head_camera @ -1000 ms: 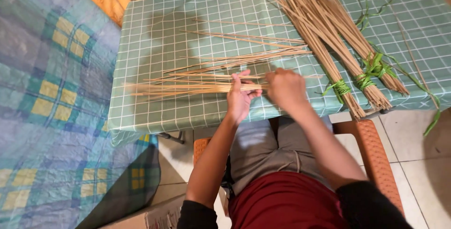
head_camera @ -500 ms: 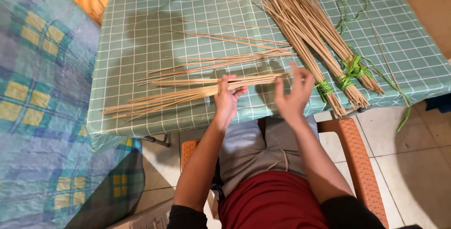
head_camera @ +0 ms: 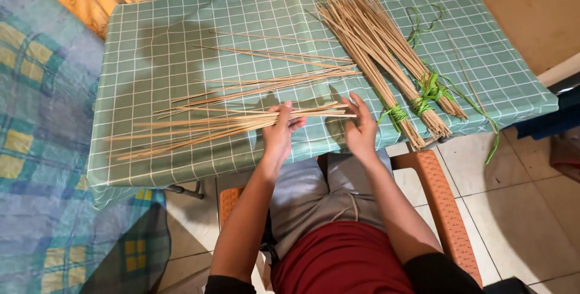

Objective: The person is organizing and aligning thin wooden sticks into a bundle on a table with a green checkered cloth.

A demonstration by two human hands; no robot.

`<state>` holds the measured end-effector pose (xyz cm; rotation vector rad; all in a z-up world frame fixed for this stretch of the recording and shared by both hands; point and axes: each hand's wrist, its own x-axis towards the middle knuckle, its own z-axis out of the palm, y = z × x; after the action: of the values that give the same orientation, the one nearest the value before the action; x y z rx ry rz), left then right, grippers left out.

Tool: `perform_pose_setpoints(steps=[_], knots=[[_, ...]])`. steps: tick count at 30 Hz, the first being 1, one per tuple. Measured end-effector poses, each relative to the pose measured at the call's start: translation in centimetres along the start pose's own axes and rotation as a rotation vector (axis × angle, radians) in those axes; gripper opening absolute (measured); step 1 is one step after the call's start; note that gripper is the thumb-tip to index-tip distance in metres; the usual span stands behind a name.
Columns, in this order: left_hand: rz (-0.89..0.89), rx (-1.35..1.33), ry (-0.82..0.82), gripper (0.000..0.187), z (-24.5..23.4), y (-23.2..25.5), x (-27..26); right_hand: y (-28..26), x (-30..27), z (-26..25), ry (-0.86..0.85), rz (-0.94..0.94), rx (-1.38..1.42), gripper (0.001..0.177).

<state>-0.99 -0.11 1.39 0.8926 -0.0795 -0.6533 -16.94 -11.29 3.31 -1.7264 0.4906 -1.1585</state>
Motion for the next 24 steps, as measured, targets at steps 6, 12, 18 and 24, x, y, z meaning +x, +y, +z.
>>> perform_pose_setpoints(steps=[6, 12, 18, 24], knots=[[0.02, -0.034, 0.015, 0.025, -0.3, -0.4, 0.2, 1.8, 0.5, -0.1, -0.053, 0.046, 0.236, 0.068], [-0.002, 0.003, -0.131, 0.028, -1.1, -1.8, 0.7, 5.2, 0.9, -1.4, -0.068, 0.169, 0.254, 0.047], [0.02, -0.02, -0.111, 0.026, -0.6, -1.0, 0.4, 5.0, 0.8, -1.3, -0.102, 0.2, 0.634, 0.06], [0.014, -0.028, -0.112, 0.027, -0.5, -0.9, 0.2, 4.3, 1.0, -0.7, -0.009, 0.326, 0.486, 0.016]])
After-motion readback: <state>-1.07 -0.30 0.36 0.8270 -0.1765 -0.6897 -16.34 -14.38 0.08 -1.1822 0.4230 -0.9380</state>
